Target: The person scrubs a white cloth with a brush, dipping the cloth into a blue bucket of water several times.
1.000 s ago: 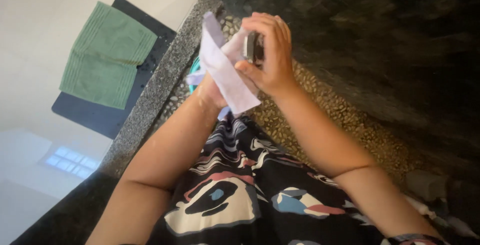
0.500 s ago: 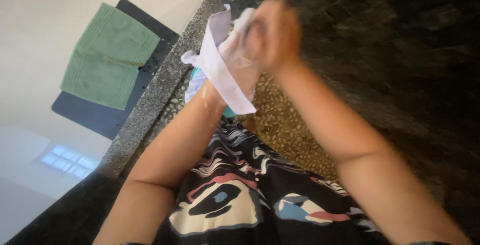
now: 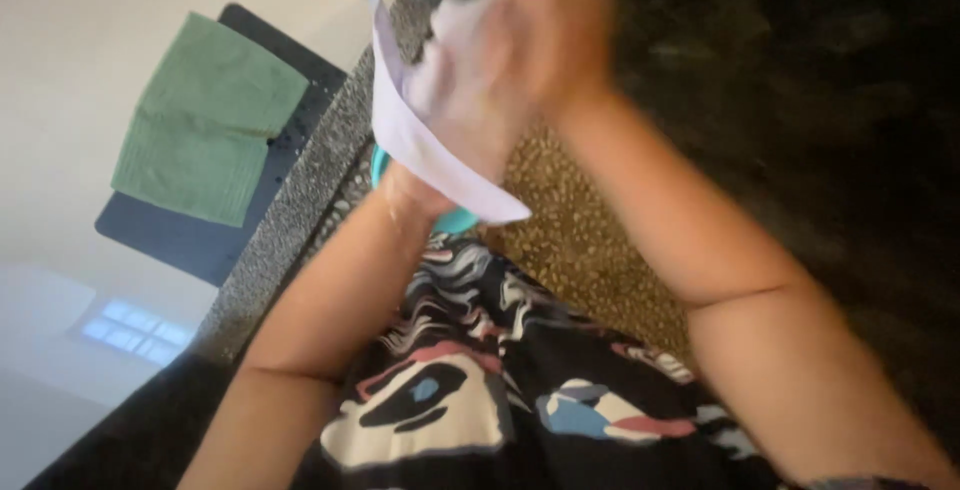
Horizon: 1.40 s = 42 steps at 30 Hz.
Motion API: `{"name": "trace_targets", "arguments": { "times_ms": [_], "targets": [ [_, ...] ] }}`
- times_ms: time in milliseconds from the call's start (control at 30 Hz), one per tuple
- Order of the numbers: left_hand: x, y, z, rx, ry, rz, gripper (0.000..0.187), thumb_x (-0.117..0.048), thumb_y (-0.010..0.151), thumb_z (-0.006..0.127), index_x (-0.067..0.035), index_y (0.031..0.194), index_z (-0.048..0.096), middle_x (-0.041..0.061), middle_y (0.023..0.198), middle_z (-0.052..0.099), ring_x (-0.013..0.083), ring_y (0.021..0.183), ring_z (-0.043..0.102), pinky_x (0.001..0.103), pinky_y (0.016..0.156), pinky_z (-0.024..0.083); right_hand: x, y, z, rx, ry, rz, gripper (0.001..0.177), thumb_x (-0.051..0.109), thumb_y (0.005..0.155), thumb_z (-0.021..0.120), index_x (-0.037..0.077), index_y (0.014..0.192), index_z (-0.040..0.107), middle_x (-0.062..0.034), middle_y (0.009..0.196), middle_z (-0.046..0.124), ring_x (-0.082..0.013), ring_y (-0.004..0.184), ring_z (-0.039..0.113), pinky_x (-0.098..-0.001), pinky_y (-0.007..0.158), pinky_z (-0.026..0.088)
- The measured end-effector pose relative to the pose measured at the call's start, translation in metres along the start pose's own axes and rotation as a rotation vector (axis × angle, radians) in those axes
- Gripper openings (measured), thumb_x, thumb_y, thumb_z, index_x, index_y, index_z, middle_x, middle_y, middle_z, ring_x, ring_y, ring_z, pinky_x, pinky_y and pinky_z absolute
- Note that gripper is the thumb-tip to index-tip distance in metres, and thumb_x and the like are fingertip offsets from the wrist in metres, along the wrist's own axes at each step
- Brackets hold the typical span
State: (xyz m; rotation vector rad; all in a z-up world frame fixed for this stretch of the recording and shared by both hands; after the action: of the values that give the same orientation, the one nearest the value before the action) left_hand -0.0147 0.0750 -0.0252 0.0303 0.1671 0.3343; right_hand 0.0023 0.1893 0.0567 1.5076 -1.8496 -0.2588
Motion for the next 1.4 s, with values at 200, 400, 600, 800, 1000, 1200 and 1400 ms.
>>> {"name": "trace_targets", "arguments": {
  "times_ms": [200, 400, 600, 800, 1000, 1200, 1400],
  "targets": [
    [0.006, 0.003, 0.001, 0.015, -0.025, 0.016, 0.049, -0.047, 0.116, 0.049, -0.004, 0.141, 0.05, 0.009, 0.131, 0.057, 0.0221, 0.122, 0.055, 0.036, 0.11, 0.044, 0.034, -0.036, -0.011, 0.041, 0.067, -0.103, 0.032, 0.045, 0.1, 0.055, 0.013, 0.106, 0.057, -0.0087, 0.097, 0.058, -0.0318, 0.087, 0.056, -0.0492, 0.081, 0.041],
    [0.011, 0.004, 0.006, 0.074, -0.059, -0.029, 0.052, -0.049, 0.119, 0.046, -0.003, 0.144, 0.048, 0.01, 0.132, 0.056, 0.0223, 0.123, 0.054, 0.037, 0.112, 0.043, 0.029, -0.022, -0.021, 0.018, 0.068, -0.113, 0.025, 0.037, 0.098, 0.06, 0.013, 0.106, 0.059, -0.009, 0.097, 0.059, -0.0329, 0.086, 0.056, -0.0502, 0.079, 0.04],
    [-0.006, 0.005, 0.024, 0.104, 0.095, 0.04, 0.083, -0.073, 0.099, 0.04, -0.008, 0.15, 0.045, 0.01, 0.143, 0.056, 0.0253, 0.133, 0.053, 0.04, 0.117, 0.043, 0.013, -0.011, -0.028, -0.027, 0.025, -0.053, 0.024, 0.036, 0.098, 0.062, 0.013, 0.105, 0.058, -0.0088, 0.096, 0.059, -0.0331, 0.087, 0.056, -0.0495, 0.08, 0.039],
    [-0.003, -0.005, 0.023, 0.026, 0.099, -0.056, 0.082, -0.07, 0.102, 0.04, -0.008, 0.155, 0.041, 0.011, 0.15, 0.054, 0.0243, 0.138, 0.052, 0.039, 0.119, 0.041, -0.012, -0.01, -0.025, -0.065, -0.011, 0.045, 0.028, 0.039, 0.096, 0.065, 0.012, 0.102, 0.055, -0.0091, 0.095, 0.057, -0.0333, 0.088, 0.054, -0.0482, 0.081, 0.039],
    [0.006, -0.019, -0.004, -0.004, 0.18, -0.017, 0.074, -0.065, 0.109, 0.041, -0.008, 0.156, 0.041, 0.009, 0.151, 0.054, 0.0205, 0.137, 0.053, 0.036, 0.119, 0.041, -0.004, -0.032, -0.014, -0.03, 0.018, -0.067, 0.025, 0.036, 0.096, 0.064, 0.013, 0.102, 0.056, -0.0087, 0.097, 0.058, -0.0322, 0.09, 0.055, -0.0461, 0.081, 0.04],
    [0.001, -0.02, -0.012, 0.003, 0.409, -0.019, 0.067, -0.059, 0.108, 0.046, -0.008, 0.153, 0.045, 0.01, 0.149, 0.056, 0.0193, 0.134, 0.059, 0.036, 0.114, 0.047, -0.003, -0.037, -0.011, -0.028, 0.041, -0.066, 0.027, 0.038, 0.099, 0.059, 0.012, 0.102, 0.057, -0.0087, 0.097, 0.058, -0.0302, 0.09, 0.057, -0.0432, 0.082, 0.044],
    [0.006, -0.011, 0.028, 0.009, -0.04, -0.147, 0.061, -0.057, 0.11, 0.046, -0.011, 0.151, 0.044, 0.006, 0.142, 0.056, 0.0201, 0.122, 0.059, 0.043, 0.105, 0.052, -0.009, -0.041, -0.006, -0.037, 0.049, -0.118, 0.03, 0.04, 0.102, 0.055, 0.01, 0.102, 0.057, -0.0088, 0.097, 0.058, -0.0282, 0.09, 0.058, -0.0403, 0.084, 0.047]
  ]
}}
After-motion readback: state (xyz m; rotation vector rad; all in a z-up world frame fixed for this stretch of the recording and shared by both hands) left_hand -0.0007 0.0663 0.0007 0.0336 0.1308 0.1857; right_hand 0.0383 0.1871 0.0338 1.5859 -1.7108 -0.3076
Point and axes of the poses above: each hand's wrist, its own y-axis towards the middle knuckle, its own z-axis out of the palm, x = y × z, the point moved 7 cm from there along y, towards the middle knuckle
